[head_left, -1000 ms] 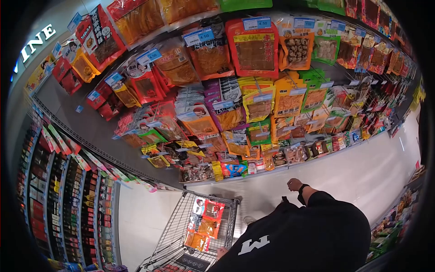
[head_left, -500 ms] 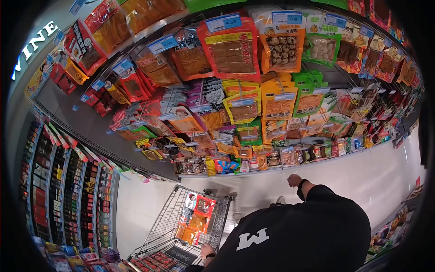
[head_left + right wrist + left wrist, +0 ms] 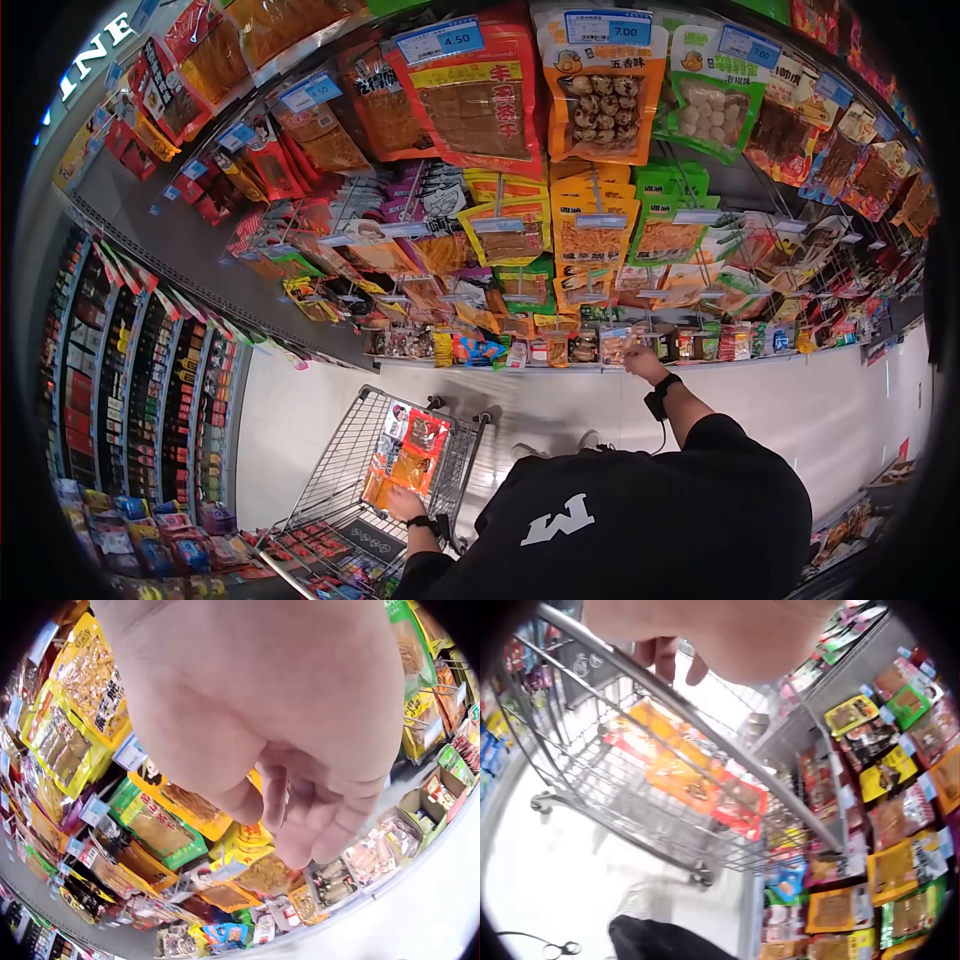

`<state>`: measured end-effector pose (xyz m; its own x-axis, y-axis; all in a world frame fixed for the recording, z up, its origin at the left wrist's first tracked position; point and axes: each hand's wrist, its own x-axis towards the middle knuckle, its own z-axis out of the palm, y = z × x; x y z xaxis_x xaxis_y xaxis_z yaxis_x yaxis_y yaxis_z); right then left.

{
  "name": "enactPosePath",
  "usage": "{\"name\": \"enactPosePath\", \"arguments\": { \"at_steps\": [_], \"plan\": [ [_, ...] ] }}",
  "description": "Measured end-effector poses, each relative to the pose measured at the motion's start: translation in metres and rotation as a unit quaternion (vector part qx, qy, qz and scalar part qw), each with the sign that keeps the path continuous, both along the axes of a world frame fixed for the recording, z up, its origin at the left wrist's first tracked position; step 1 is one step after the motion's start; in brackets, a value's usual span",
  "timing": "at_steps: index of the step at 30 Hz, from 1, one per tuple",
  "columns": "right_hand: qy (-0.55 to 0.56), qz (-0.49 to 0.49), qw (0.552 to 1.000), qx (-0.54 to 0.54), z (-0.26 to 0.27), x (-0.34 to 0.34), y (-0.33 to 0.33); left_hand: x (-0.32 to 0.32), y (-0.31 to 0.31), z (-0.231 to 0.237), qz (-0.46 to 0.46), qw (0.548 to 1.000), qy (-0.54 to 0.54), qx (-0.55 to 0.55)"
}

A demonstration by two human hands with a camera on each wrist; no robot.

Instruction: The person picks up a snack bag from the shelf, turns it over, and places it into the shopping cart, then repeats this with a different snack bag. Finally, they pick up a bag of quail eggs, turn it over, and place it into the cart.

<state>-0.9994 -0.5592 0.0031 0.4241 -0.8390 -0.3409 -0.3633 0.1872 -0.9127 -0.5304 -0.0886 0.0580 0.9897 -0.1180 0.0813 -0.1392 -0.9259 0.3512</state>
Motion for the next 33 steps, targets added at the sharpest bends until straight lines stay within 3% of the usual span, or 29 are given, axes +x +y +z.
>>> {"name": "enactPosePath", "arguments": {
  "at_steps": [1, 2, 4, 5, 6, 10, 11, 12, 13, 15, 19, 22, 26, 28, 29, 30, 32, 33],
  "plan": [
    [-0.006, 0.018, 0.995, -0.095, -0.004, 0.004, -0.009, 0.02, -0.021, -0.004, -0.056, 0.996, -0.026, -0.063],
    [-0.005, 0.018, 0.995, -0.096, 0.014, 0.012, -0.013, 0.045, -0.047, -0.013, -0.116, 0.974, -0.056, -0.189],
    [0.153, 0.074, 0.916, -0.364, 0.105, 0.045, -0.011, 0.067, -0.117, 0.044, -0.193, 0.92, 0.115, -0.321],
    [0.142, 0.086, 0.907, -0.388, 0.153, 0.062, -0.01, 0.06, -0.158, 0.09, -0.235, 0.884, 0.113, -0.387],
    [0.131, 0.099, 0.897, -0.411, 0.202, 0.079, -0.007, 0.043, -0.194, 0.158, -0.226, 0.858, 0.191, -0.42],
    [0.05, 0.006, 0.961, -0.272, 0.359, 0.132, 0.012, 0.008, -0.282, 0.286, -0.376, 0.735, 0.253, -0.505],
    [0.012, -0.01, 0.949, -0.314, 0.374, 0.139, 0.011, 0.003, -0.297, 0.302, -0.419, 0.708, 0.27, -0.501],
    [-0.023, -0.026, 0.934, -0.356, 0.384, 0.145, 0.01, -0.003, -0.312, 0.311, -0.447, 0.673, 0.274, -0.523],
    [-0.019, -0.032, 0.932, -0.36, 0.393, 0.151, 0.008, -0.012, -0.322, 0.327, -0.47, 0.669, 0.282, -0.501],
    [-0.169, -0.059, 0.922, -0.344, 0.409, 0.159, 0.005, -0.021, -0.342, 0.339, -0.51, 0.628, 0.312, -0.499],
    [-0.168, -0.092, 0.925, -0.327, 0.435, 0.174, 0.004, -0.037, -0.376, 0.37, -0.571, 0.583, 0.291, -0.499],
    [-0.153, -0.104, 0.901, -0.392, 0.449, 0.189, -0.007, -0.035, -0.413, 0.384, -0.586, 0.563, 0.263, -0.52],
    [-0.164, -0.098, 0.887, -0.42, 0.46, 0.21, -0.03, -0.034, -0.456, 0.403, -0.572, 0.576, 0.196, -0.55],
    [-0.181, -0.109, 0.88, -0.424, 0.464, 0.22, -0.048, -0.036, -0.471, 0.419, -0.552, 0.627, 0.182, -0.519],
    [-0.179, -0.116, 0.877, -0.43, 0.464, 0.224, -0.058, -0.035, -0.484, 0.42, -0.553, 0.63, 0.164, -0.52],
    [-0.176, -0.123, 0.874, -0.436, 0.464, 0.227, -0.064, -0.033, -0.494, 0.422, -0.557, 0.629, 0.159, -0.518],
    [-0.192, -0.133, 0.873, -0.428, 0.463, 0.233, -0.073, -0.031, -0.513, 0.426, -0.581, 0.567, 0.198, -0.548],
    [-0.203, -0.138, 0.874, -0.42, 0.466, 0.236, -0.076, -0.03, -0.523, 0.429, -0.592, 0.56, 0.143, -0.561]
  ]
}}
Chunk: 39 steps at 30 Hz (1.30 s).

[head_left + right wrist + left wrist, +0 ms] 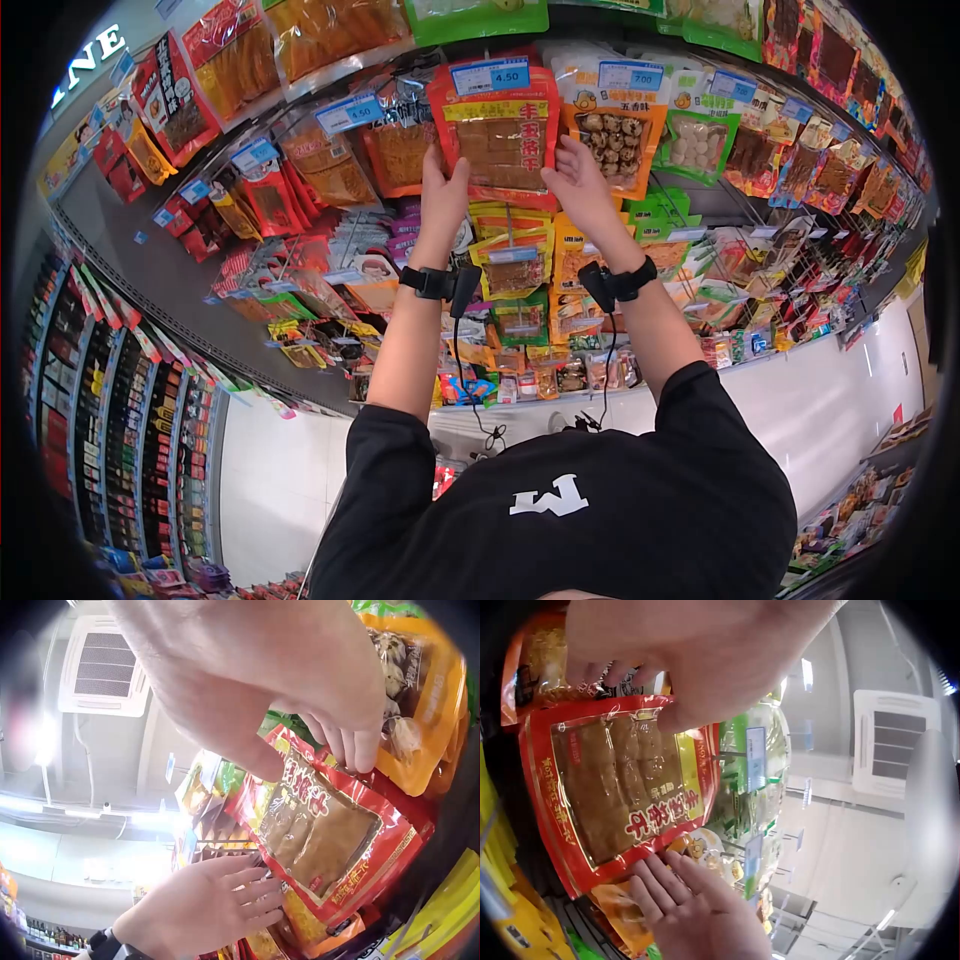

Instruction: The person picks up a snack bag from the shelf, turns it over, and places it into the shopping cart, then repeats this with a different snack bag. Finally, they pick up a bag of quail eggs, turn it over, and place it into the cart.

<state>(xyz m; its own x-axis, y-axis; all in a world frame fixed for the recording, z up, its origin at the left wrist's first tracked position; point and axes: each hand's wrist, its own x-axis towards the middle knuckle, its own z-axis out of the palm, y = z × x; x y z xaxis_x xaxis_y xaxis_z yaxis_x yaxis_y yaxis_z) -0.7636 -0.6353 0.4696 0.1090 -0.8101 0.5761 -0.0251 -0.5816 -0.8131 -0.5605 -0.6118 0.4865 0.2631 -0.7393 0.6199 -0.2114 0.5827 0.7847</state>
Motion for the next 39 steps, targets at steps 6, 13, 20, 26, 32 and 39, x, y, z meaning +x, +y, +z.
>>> {"name": "enactPosePath", "arguments": {
  "at_steps": [6, 13, 20, 26, 32, 39],
  "plan": [
    [-0.047, 0.041, 0.998, 0.031, 0.014, 0.005, -0.001, 0.015, -0.003, -0.002, 0.012, 0.996, -0.026, 0.083],
    [-0.052, 0.021, 0.998, 0.006, 0.001, 0.01, -0.002, 0.0, 0.019, -0.005, -0.154, 0.974, 0.151, 0.076],
    [-0.128, 0.047, 0.99, -0.027, 0.013, 0.019, 0.03, -0.003, 0.046, 0.006, -0.103, 0.987, 0.117, 0.033],
    [-0.154, 0.05, 0.986, -0.027, 0.024, 0.013, 0.064, -0.012, 0.08, 0.016, -0.097, 0.987, 0.119, 0.046],
    [-0.127, 0.086, 0.988, -0.011, 0.017, 0.011, 0.091, -0.012, 0.114, 0.004, -0.113, 0.978, 0.172, 0.046],
    [-0.142, 0.134, 0.979, 0.064, -0.014, 0.035, 0.129, 0.007, 0.167, -0.025, -0.157, 0.96, 0.226, 0.058]
  ]
}}
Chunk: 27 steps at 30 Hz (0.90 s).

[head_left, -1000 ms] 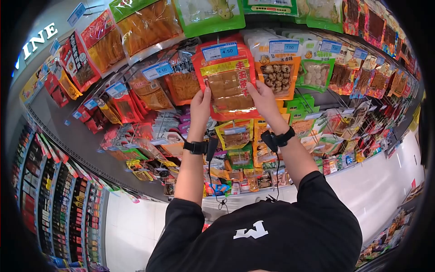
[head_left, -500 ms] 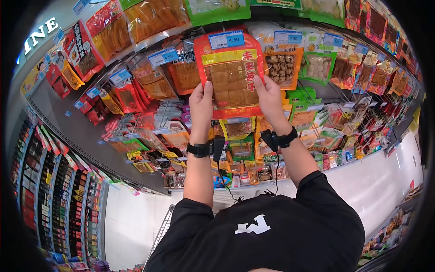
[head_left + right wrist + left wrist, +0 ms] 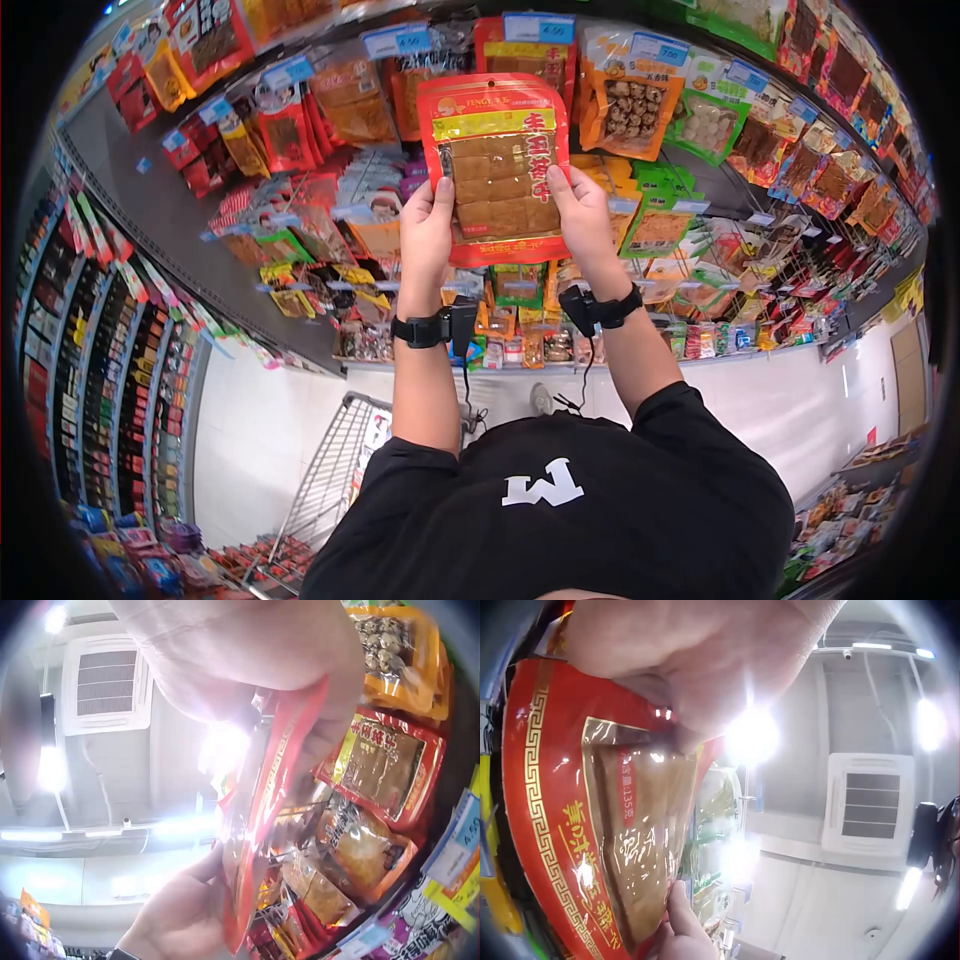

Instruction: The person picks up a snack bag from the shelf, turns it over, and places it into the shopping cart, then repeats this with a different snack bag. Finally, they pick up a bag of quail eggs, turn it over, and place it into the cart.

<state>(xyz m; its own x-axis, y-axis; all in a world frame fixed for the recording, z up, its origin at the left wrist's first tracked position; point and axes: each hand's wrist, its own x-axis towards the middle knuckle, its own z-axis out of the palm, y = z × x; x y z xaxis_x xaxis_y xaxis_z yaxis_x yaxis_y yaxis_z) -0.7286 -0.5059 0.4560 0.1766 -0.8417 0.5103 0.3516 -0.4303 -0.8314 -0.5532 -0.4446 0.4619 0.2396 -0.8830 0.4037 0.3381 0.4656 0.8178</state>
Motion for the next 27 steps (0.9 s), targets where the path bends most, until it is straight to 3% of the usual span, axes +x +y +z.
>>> {"name": "enactPosePath", "arguments": {
  "at_steps": [1, 10, 12, 19, 27],
  "plan": [
    [-0.007, 0.018, 1.0, 0.011, -0.006, 0.005, 0.005, 0.01, 0.005, -0.011, 0.016, 0.999, -0.031, 0.025],
    [0.04, 0.134, 0.988, 0.065, -0.052, 0.048, 0.043, 0.032, 0.076, -0.07, 0.114, 0.99, 0.065, 0.052],
    [0.046, 0.172, 0.981, 0.071, -0.057, 0.057, 0.054, 0.039, 0.092, -0.08, 0.127, 0.982, 0.097, 0.099],
    [0.045, 0.236, 0.968, 0.074, -0.062, 0.084, 0.072, 0.047, 0.132, -0.079, 0.21, 0.968, 0.099, 0.101],
    [0.032, 0.281, 0.956, 0.08, -0.061, 0.063, 0.07, 0.028, 0.135, -0.08, 0.25, 0.956, 0.057, 0.142]
  ]
}}
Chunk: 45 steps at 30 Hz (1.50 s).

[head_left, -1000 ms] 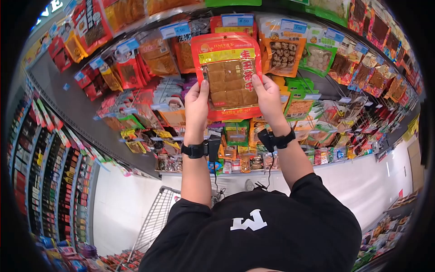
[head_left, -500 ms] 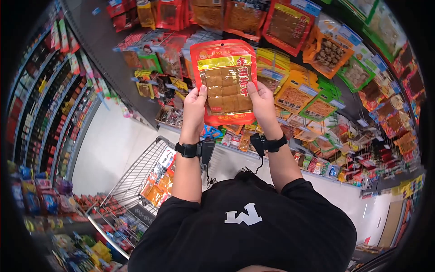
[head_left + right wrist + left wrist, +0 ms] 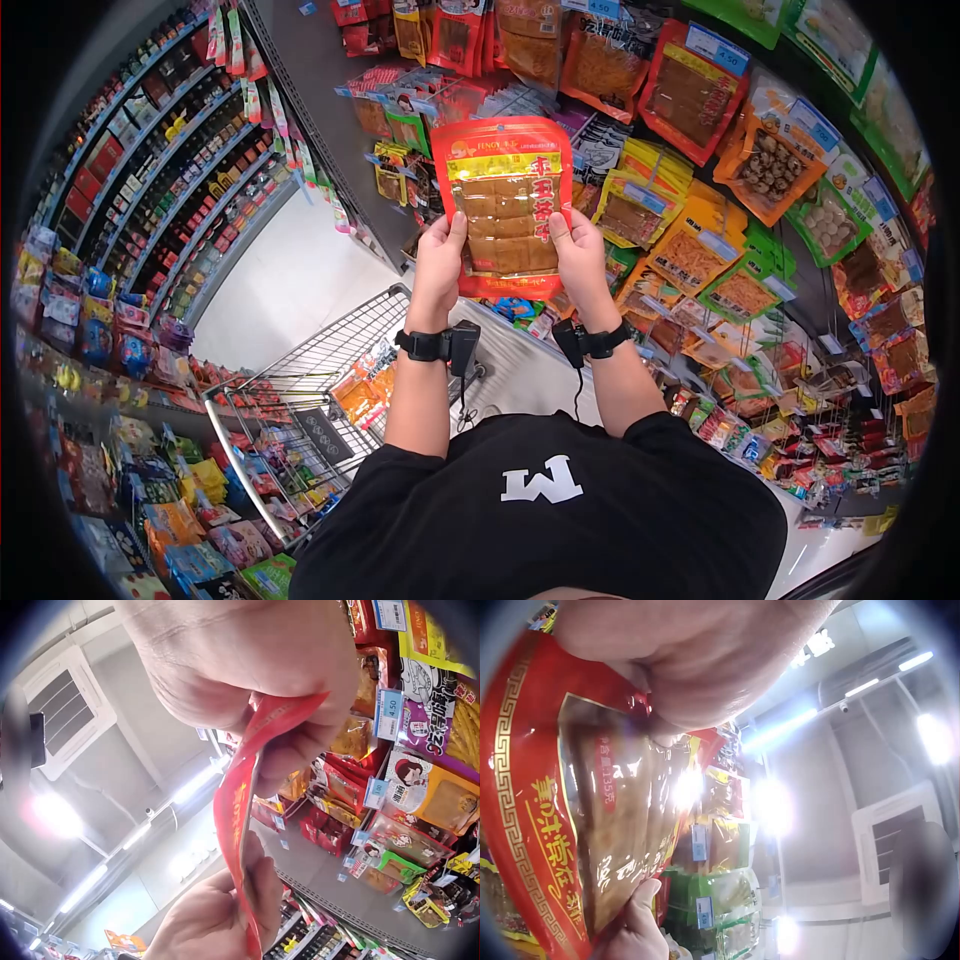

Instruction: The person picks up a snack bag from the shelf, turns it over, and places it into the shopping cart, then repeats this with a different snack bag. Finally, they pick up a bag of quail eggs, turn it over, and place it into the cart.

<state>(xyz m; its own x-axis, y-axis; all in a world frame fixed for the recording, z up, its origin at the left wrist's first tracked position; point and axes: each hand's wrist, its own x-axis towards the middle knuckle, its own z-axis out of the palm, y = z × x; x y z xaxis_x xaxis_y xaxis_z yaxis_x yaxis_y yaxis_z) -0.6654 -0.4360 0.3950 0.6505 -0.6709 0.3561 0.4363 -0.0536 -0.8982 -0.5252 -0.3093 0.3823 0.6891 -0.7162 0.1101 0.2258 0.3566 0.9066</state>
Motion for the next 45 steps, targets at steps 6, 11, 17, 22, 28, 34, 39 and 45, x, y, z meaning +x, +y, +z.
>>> {"name": "enactPosePath", "arguments": {
  "at_steps": [6, 11, 17, 22, 28, 34, 39, 45],
  "plan": [
    [0.002, 0.021, 1.0, 0.017, -0.022, -0.015, -0.01, -0.036, 0.006, -0.003, 0.036, 0.999, 0.016, 0.004],
    [0.004, 0.084, 0.993, 0.08, -0.029, -0.021, 0.004, -0.059, 0.033, -0.012, 0.068, 0.997, 0.035, 0.011],
    [0.025, 0.19, 0.974, 0.118, -0.037, -0.024, 0.032, -0.101, 0.077, -0.001, 0.121, 0.992, 0.04, 0.025],
    [0.049, 0.268, 0.957, 0.095, -0.043, -0.028, 0.054, -0.119, 0.102, -0.011, 0.188, 0.98, 0.053, 0.029],
    [0.08, 0.293, 0.949, 0.081, -0.042, -0.024, 0.07, -0.124, 0.124, -0.015, 0.226, 0.973, 0.042, 0.04],
    [0.05, 0.339, 0.934, 0.104, -0.03, 0.002, 0.102, -0.108, 0.152, -0.01, 0.264, 0.964, 0.022, -0.006],
    [0.054, 0.352, 0.931, 0.072, -0.028, 0.038, 0.138, -0.082, 0.191, -0.01, 0.291, 0.956, 0.016, -0.01],
    [0.063, 0.384, 0.919, 0.06, -0.034, 0.095, 0.182, -0.038, 0.24, -0.005, 0.326, 0.945, 0.019, 0.016]
  ]
}}
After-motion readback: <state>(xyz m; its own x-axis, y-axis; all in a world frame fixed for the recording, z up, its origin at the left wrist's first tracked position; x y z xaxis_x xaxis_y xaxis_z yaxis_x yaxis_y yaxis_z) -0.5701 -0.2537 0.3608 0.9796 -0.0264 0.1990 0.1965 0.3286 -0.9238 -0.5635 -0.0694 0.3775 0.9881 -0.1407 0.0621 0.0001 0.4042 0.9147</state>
